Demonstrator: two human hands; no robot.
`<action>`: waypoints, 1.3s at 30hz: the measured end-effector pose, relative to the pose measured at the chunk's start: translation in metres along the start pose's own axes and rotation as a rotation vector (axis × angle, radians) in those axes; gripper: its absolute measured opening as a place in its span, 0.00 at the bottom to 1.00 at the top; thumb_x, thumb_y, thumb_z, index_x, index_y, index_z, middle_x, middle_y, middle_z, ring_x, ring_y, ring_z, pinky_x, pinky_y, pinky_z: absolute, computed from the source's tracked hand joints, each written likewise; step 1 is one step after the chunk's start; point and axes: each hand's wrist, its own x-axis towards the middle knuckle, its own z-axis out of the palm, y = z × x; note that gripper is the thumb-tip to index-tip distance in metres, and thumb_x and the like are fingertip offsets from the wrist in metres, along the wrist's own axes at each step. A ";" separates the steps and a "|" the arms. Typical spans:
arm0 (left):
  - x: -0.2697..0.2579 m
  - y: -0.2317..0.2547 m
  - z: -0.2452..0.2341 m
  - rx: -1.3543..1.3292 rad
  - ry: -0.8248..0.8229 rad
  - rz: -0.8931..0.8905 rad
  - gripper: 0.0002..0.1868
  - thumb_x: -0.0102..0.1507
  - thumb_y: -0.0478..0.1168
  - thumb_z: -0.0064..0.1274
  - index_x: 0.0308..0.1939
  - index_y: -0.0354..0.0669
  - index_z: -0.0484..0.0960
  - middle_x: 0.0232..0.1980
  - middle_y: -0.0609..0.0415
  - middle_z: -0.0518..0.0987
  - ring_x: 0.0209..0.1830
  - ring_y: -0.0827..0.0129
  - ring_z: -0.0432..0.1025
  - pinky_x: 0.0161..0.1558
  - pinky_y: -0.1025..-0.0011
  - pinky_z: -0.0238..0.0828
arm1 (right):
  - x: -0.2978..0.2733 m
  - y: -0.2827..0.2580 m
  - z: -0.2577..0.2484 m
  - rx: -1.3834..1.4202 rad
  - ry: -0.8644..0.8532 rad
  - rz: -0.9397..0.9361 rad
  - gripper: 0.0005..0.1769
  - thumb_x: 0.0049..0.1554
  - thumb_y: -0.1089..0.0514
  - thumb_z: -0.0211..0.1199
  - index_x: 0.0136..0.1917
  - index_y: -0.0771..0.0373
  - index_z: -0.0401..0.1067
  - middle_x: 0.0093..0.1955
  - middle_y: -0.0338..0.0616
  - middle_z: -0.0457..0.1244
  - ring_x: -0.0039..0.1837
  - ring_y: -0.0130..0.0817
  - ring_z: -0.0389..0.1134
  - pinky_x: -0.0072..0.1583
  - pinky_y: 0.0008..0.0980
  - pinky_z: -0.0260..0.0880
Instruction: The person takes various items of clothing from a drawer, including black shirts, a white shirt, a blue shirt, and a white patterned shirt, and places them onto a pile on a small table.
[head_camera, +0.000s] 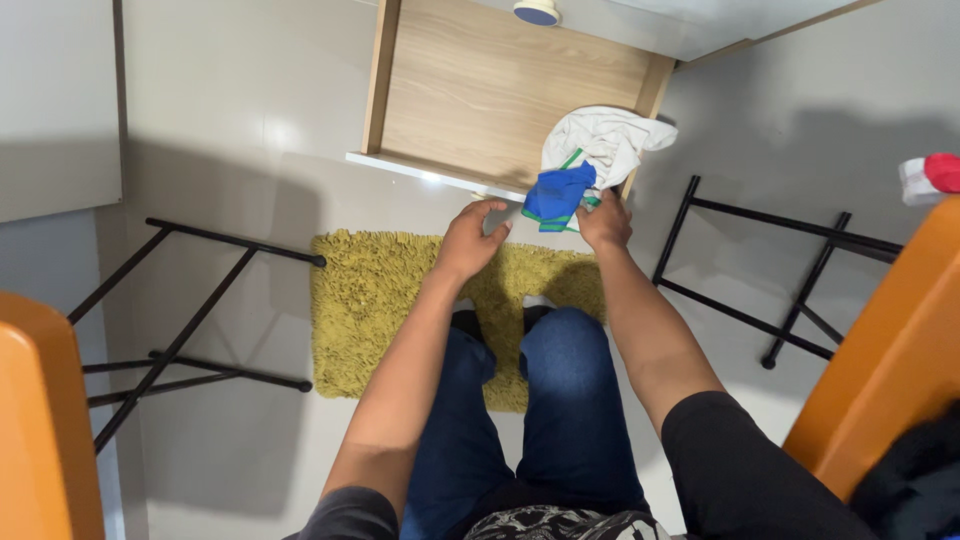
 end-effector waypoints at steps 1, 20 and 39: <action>0.003 -0.003 0.002 0.008 -0.002 -0.002 0.21 0.63 0.45 0.58 0.59 0.43 0.80 0.63 0.44 0.78 0.54 0.55 0.77 0.53 0.65 0.74 | 0.000 -0.005 -0.002 -0.064 -0.053 0.054 0.35 0.52 0.45 0.69 0.70 0.52 0.65 0.72 0.47 0.59 0.72 0.57 0.55 0.67 0.54 0.58; -0.023 0.029 -0.013 -0.019 -0.019 0.031 0.22 0.62 0.46 0.59 0.58 0.42 0.80 0.61 0.45 0.80 0.56 0.56 0.77 0.56 0.64 0.74 | -0.053 -0.050 -0.073 0.560 0.199 -0.318 0.28 0.49 0.51 0.72 0.59 0.68 0.77 0.53 0.55 0.71 0.56 0.48 0.72 0.58 0.40 0.69; -0.150 0.249 -0.111 -0.569 0.073 -0.045 0.28 0.65 0.50 0.58 0.62 0.34 0.76 0.50 0.44 0.80 0.47 0.63 0.75 0.47 0.64 0.75 | -0.317 -0.141 -0.326 1.195 -0.082 -0.600 0.18 0.59 0.61 0.69 0.60 0.69 0.72 0.53 0.44 0.69 0.53 0.27 0.70 0.56 0.27 0.72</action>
